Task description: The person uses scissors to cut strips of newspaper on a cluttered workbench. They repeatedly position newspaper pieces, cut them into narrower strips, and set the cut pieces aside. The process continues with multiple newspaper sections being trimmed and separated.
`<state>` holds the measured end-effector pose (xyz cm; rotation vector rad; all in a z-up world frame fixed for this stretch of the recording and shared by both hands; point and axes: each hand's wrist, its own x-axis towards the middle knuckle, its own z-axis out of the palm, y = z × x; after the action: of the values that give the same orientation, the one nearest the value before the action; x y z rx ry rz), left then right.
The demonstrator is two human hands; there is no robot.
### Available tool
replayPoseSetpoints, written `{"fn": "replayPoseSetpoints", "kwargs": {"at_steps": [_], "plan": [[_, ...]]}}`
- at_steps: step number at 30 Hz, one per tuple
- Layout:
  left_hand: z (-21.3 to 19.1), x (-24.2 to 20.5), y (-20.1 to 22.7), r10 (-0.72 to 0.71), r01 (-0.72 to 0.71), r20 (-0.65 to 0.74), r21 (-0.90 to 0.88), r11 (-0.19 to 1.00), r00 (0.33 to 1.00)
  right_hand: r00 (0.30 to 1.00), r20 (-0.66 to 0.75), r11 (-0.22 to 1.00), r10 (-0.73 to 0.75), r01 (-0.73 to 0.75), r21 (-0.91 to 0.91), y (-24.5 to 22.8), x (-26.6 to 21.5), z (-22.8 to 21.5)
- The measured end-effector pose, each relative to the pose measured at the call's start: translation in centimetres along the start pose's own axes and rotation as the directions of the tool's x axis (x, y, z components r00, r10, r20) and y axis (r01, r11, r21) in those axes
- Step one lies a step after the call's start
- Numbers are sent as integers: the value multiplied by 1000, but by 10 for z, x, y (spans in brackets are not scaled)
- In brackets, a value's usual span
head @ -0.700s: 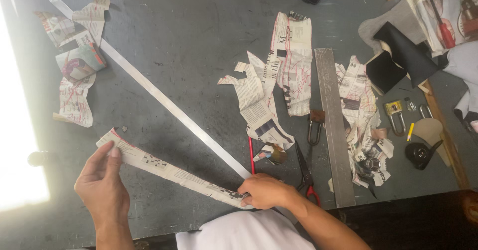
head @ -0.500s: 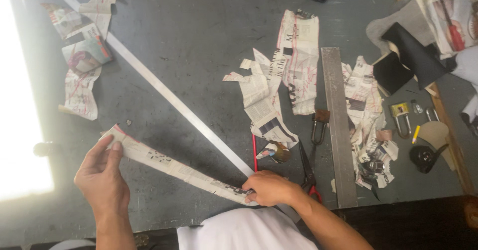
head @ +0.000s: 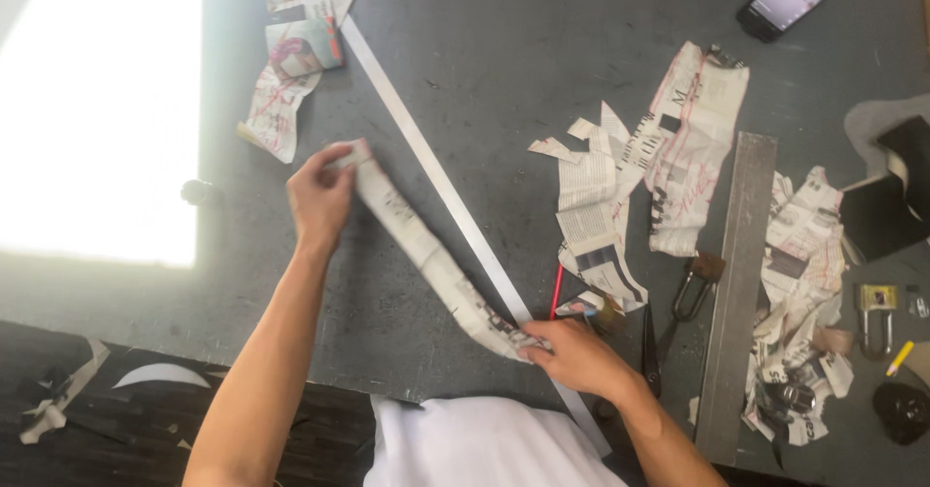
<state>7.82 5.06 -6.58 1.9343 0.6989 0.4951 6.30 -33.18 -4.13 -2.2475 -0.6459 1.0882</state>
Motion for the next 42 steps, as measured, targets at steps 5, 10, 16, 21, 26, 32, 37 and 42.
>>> {"fn": "replayPoseSetpoints", "kwargs": {"at_steps": [5, 10, 16, 21, 26, 32, 37, 42], "plan": [[47, 76, -21, 158, -136, 105, -198, 971, 982, 988, -156, 932, 20, 38, 362, 1, 18, 0], [29, 173, -70, 734, -500, 22, 745, 441, 679, 948, -264, 905, 176, -50, 423, 8, 15, -9], [-21, 215, -112, 179, -89, -74, 647, 757, 981, 915, -371, 764, 158, 125, 633, 14, 7, -1], [-31, 221, -108, 259, -205, -53, 469, 859, 964, 876, -471, 722, 104, 259, 642, 22, 11, 7], [-28, 210, -61, 78, -82, 102, 38, 996, 992, 807, -590, 829, 25, 313, 463, 16, 12, 3], [-17, 113, 17, 271, -275, 45, 137, 952, 962, 624, -780, 897, -34, 363, 251, -1, 6, -11], [-19, 2, 15, 317, -323, 62, 187, 928, 946, 627, -772, 880, -102, 418, 223, -12, 9, -10], [-36, -81, -42, 351, -362, 126, 74, 929, 928, 682, -695, 844, -227, 494, 208, -24, 12, 4]]}}
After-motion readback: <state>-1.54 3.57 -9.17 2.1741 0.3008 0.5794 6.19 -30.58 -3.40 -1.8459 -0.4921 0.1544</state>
